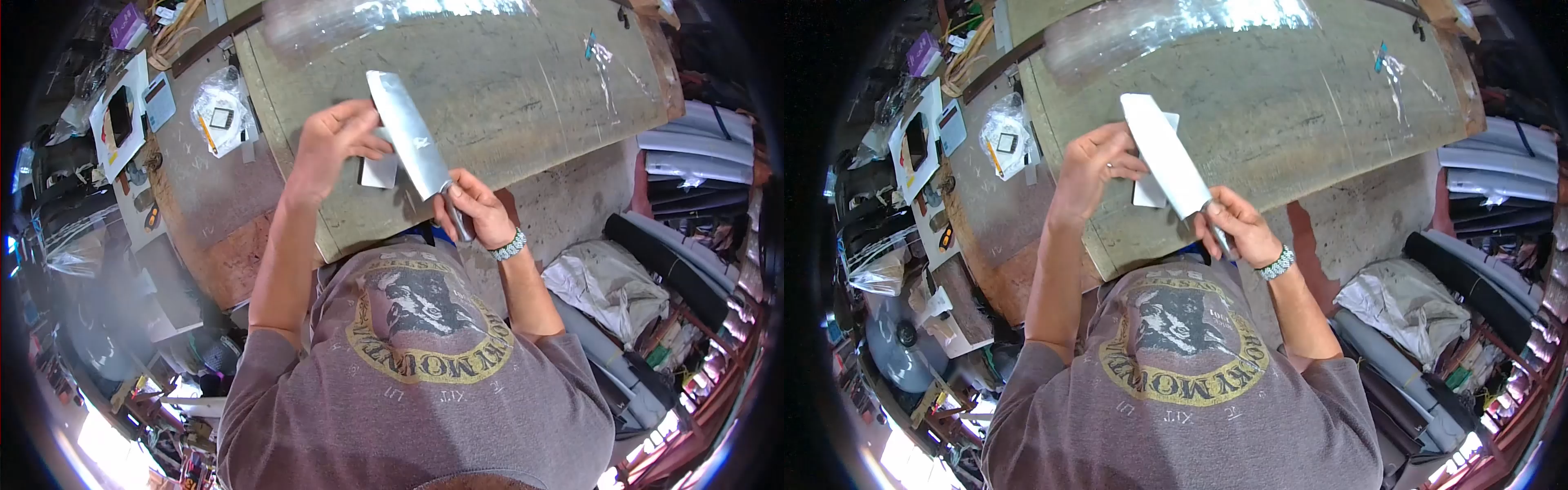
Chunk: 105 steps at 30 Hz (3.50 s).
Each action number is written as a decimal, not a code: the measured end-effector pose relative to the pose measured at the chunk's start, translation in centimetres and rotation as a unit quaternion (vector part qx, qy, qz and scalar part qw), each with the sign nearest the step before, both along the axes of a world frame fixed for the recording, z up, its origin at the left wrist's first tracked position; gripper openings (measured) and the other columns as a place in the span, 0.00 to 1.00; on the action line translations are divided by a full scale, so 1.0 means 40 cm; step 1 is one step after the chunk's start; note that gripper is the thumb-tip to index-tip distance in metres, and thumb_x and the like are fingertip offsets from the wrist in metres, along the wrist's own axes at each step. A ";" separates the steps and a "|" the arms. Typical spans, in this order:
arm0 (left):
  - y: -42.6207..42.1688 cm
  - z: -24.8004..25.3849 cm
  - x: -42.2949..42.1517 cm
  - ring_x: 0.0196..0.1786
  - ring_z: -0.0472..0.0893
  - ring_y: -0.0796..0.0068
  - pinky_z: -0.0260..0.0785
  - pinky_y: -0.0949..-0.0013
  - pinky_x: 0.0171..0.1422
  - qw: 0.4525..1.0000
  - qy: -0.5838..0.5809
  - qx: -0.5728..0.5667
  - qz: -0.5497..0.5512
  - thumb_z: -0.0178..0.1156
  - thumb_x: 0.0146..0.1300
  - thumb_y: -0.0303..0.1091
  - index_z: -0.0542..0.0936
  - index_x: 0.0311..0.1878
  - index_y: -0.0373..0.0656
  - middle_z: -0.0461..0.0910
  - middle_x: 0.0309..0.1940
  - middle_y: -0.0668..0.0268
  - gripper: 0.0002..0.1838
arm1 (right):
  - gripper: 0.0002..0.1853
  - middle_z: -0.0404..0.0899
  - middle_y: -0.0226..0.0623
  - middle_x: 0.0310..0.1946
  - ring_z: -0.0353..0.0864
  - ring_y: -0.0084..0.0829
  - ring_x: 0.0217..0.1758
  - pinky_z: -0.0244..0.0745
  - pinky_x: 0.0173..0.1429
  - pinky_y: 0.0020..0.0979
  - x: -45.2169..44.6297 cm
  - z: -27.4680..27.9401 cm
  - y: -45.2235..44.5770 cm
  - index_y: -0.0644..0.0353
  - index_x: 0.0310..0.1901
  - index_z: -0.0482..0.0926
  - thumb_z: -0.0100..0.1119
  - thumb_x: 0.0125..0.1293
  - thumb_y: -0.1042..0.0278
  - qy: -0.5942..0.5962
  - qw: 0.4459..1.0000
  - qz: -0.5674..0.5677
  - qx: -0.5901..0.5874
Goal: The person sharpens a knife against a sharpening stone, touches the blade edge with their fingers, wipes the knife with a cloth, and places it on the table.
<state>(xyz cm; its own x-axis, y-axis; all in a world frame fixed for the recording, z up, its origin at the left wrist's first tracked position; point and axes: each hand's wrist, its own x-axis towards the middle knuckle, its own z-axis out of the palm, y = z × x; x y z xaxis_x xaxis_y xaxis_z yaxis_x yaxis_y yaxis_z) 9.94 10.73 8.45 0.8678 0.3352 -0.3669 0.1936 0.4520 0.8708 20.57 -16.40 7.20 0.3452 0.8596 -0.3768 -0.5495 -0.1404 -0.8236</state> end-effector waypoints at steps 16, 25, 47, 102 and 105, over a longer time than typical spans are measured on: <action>0.051 -0.202 0.192 0.89 0.45 0.45 0.45 0.41 0.89 0.774 0.146 0.592 -0.170 0.83 0.41 0.63 0.62 0.85 0.60 0.51 0.87 0.51 0.66 | 0.28 0.79 0.45 0.21 0.79 0.36 0.24 0.73 0.33 0.40 0.139 -0.153 -0.056 0.64 0.34 0.79 0.63 0.75 0.40 -0.373 0.890 0.085 -0.247; 0.168 -0.247 0.196 0.88 0.49 0.49 0.43 0.42 0.89 0.749 0.148 0.639 -0.094 0.82 0.44 0.62 0.70 0.80 0.64 0.55 0.87 0.57 0.57 | 0.26 0.84 0.51 0.26 0.83 0.47 0.26 0.76 0.34 0.44 0.200 -0.225 0.074 0.60 0.42 0.86 0.67 0.71 0.39 -0.377 0.891 0.090 -0.236; 0.077 -0.224 0.190 0.87 0.54 0.52 0.48 0.48 0.89 0.775 -0.043 0.606 -0.172 0.74 0.59 0.40 0.92 0.43 0.54 0.66 0.83 0.70 0.09 | 0.24 0.83 0.55 0.25 0.86 0.59 0.33 0.79 0.35 0.48 0.262 -0.174 0.000 0.59 0.41 0.86 0.68 0.70 0.41 -0.438 0.859 0.154 -0.215; 0.050 -0.245 0.072 0.87 0.50 0.47 0.47 0.41 0.88 0.794 -0.017 0.601 -0.094 0.77 0.57 0.46 0.87 0.37 0.54 0.64 0.84 0.70 0.12 | 0.26 0.84 0.52 0.24 0.86 0.56 0.28 0.79 0.33 0.50 0.165 -0.111 0.020 0.57 0.44 0.87 0.67 0.69 0.37 -0.528 0.796 0.171 -0.241; -0.020 -0.236 0.013 0.87 0.50 0.46 0.47 0.41 0.88 0.803 -0.014 0.586 -0.109 0.77 0.57 0.45 0.87 0.38 0.53 0.64 0.84 0.71 0.11 | 0.27 0.82 0.51 0.23 0.85 0.57 0.29 0.78 0.34 0.51 0.146 -0.136 -0.036 0.58 0.38 0.84 0.68 0.69 0.37 -0.491 0.826 0.172 -0.216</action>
<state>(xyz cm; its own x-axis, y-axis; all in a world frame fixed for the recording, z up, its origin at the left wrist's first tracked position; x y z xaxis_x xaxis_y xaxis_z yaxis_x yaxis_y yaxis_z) 10.45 9.92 -0.98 0.9554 0.2738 0.1107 0.1287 -0.7234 0.6783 26.39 -17.82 1.76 0.4291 0.8292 -0.3582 0.4874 -0.5464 -0.6811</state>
